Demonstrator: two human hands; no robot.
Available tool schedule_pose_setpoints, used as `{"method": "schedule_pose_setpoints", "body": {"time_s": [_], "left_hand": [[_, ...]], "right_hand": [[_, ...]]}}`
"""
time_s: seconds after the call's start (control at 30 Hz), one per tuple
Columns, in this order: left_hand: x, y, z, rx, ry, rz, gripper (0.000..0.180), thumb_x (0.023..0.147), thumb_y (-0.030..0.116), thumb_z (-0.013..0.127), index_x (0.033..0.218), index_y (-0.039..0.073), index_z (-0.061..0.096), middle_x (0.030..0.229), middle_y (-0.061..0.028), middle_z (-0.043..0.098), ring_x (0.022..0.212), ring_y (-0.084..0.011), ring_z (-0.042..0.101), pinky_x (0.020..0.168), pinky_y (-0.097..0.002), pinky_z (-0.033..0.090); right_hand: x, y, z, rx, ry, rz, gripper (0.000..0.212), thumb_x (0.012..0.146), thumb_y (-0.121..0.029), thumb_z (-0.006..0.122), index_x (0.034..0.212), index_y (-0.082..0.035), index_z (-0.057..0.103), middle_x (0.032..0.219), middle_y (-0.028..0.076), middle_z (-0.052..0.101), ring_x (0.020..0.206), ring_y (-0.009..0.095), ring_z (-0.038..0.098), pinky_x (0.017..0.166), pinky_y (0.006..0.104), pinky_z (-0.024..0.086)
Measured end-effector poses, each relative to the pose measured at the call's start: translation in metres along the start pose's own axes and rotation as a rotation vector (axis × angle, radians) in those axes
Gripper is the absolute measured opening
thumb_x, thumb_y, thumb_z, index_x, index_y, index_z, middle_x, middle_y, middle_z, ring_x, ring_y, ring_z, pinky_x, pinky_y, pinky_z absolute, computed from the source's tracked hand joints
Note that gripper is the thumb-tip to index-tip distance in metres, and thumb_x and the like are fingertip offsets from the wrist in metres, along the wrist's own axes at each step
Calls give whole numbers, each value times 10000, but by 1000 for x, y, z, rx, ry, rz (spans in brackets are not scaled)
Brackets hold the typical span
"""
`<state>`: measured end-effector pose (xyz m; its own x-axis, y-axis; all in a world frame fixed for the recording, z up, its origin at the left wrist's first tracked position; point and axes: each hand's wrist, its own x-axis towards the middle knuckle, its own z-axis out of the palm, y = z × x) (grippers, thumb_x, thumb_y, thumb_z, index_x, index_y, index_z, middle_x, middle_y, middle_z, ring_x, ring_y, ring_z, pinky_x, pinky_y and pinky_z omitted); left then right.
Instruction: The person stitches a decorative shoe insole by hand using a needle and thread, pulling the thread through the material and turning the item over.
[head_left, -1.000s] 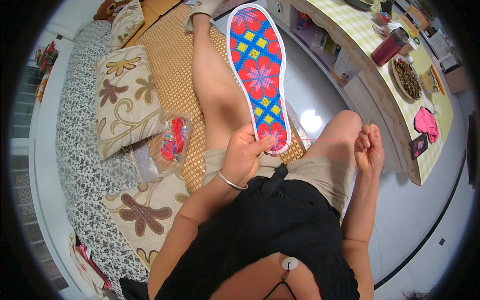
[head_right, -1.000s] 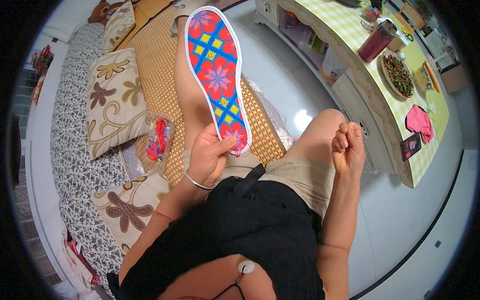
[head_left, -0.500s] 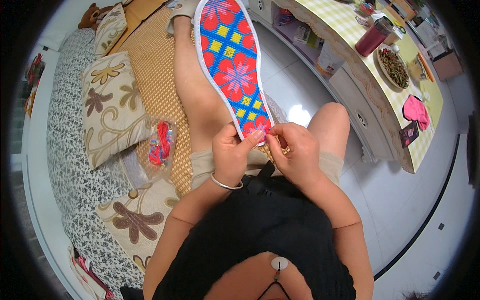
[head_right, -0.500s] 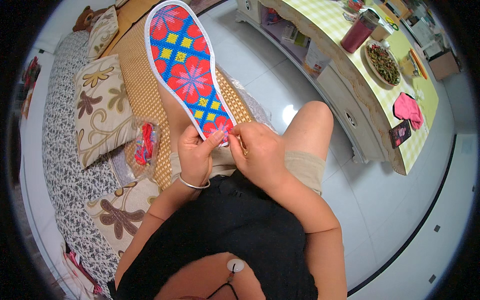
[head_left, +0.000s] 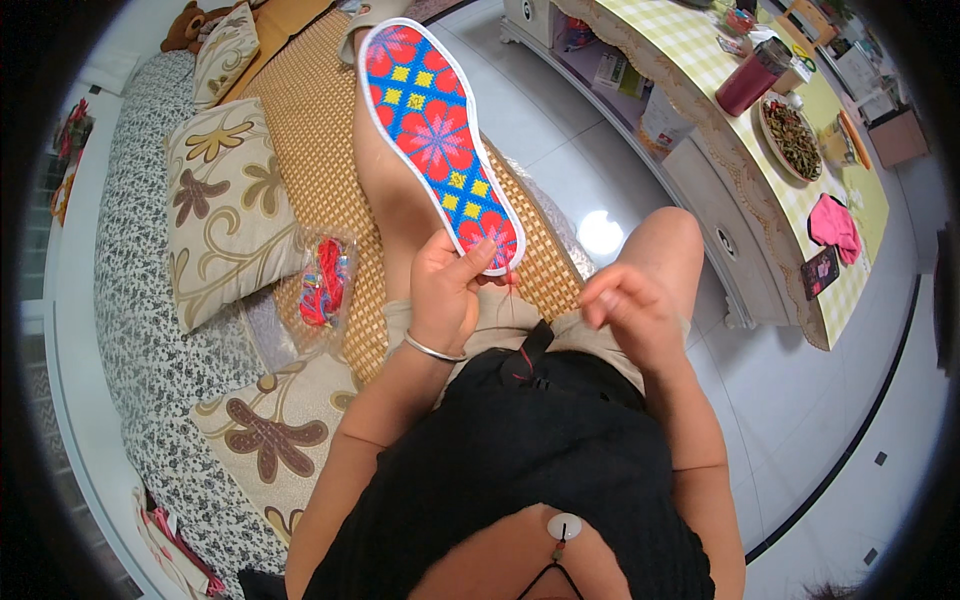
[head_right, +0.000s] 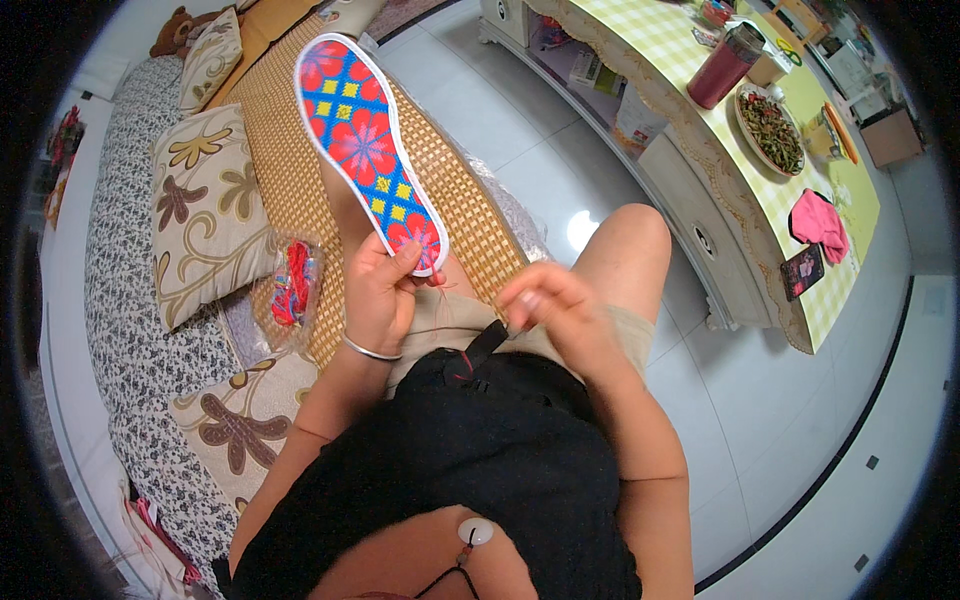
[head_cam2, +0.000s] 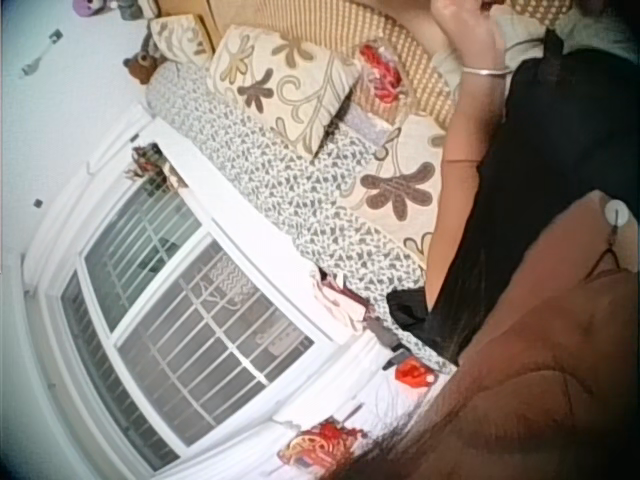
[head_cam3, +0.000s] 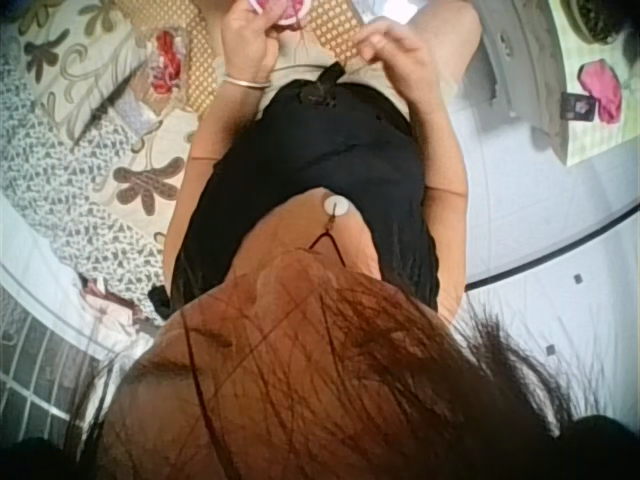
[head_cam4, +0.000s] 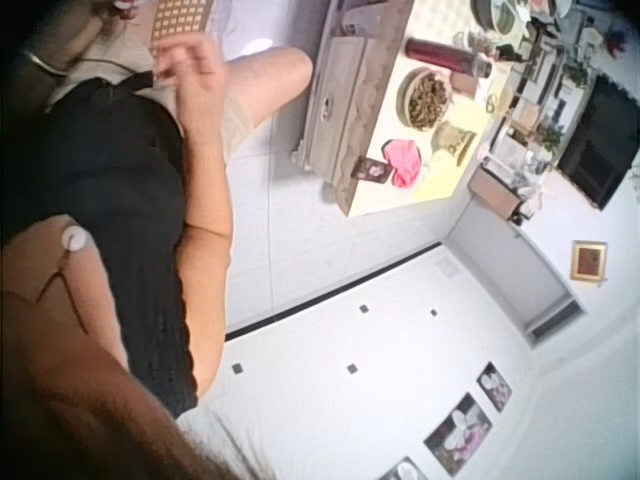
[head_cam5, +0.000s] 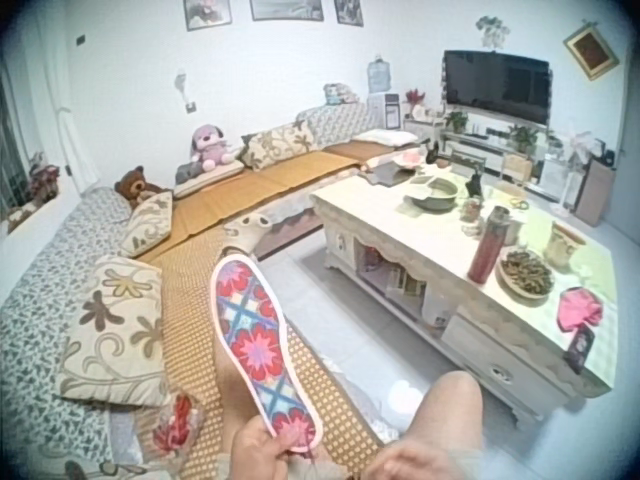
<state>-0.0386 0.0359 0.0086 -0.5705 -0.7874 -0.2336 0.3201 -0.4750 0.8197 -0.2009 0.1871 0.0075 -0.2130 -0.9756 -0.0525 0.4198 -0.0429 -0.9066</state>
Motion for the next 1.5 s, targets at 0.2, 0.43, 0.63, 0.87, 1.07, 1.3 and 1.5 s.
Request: {"method": "schedule_pose_setpoints", "body": {"time_s": [0.2,0.43,0.63,0.87,1.07,1.3,1.5], "left_hand": [[8,27,-30,-193,-93,-15,159,882,68,583,1035,36,562,911,-67,632,703,-166,572,567,-294,449],[5,8,-29,-222,-62,-91,149,870,63,593,1013,30,568,872,-63,626,636,-177,560,527,-300,440],[17,34,-52,-252,-26,8,134,885,69,588,1012,27,570,892,-80,634,643,-172,576,523,-272,455],[-2,15,-13,17,40,58,148,889,70,583,1017,-1,561,901,-101,637,672,-169,587,528,-281,463],[-2,3,-2,-494,-365,-220,114,915,132,555,965,33,527,775,-51,538,581,-116,474,550,-246,375],[-5,-7,-11,-919,-636,-458,128,872,123,593,912,109,473,705,26,501,491,-49,406,538,-213,338],[-13,-8,-19,-1044,-578,-536,234,817,110,656,939,121,457,647,29,519,448,-43,417,500,-193,319]], "right_hand": [[-23,-3,-113,501,479,-199,87,892,-36,515,967,-17,555,674,1,452,605,102,376,550,244,327],[-62,-17,-160,642,566,-223,220,863,22,543,1082,12,525,736,26,463,633,115,359,559,242,312],[-124,-12,-256,611,791,-336,284,853,60,549,1132,49,495,795,61,483,643,120,373,565,247,326],[-68,18,-193,414,894,-267,230,866,3,584,1090,35,547,812,75,577,700,138,533,619,239,437],[5,-3,-24,-212,532,-167,196,888,-22,521,1055,-15,623,817,-19,548,698,47,484,629,186,394],[40,-20,57,-775,127,-721,134,757,-5,653,884,-36,626,771,102,616,672,261,602,591,333,475],[48,-14,75,-778,175,-769,116,745,-47,646,846,-49,587,733,98,585,660,275,584,597,351,461]]}}
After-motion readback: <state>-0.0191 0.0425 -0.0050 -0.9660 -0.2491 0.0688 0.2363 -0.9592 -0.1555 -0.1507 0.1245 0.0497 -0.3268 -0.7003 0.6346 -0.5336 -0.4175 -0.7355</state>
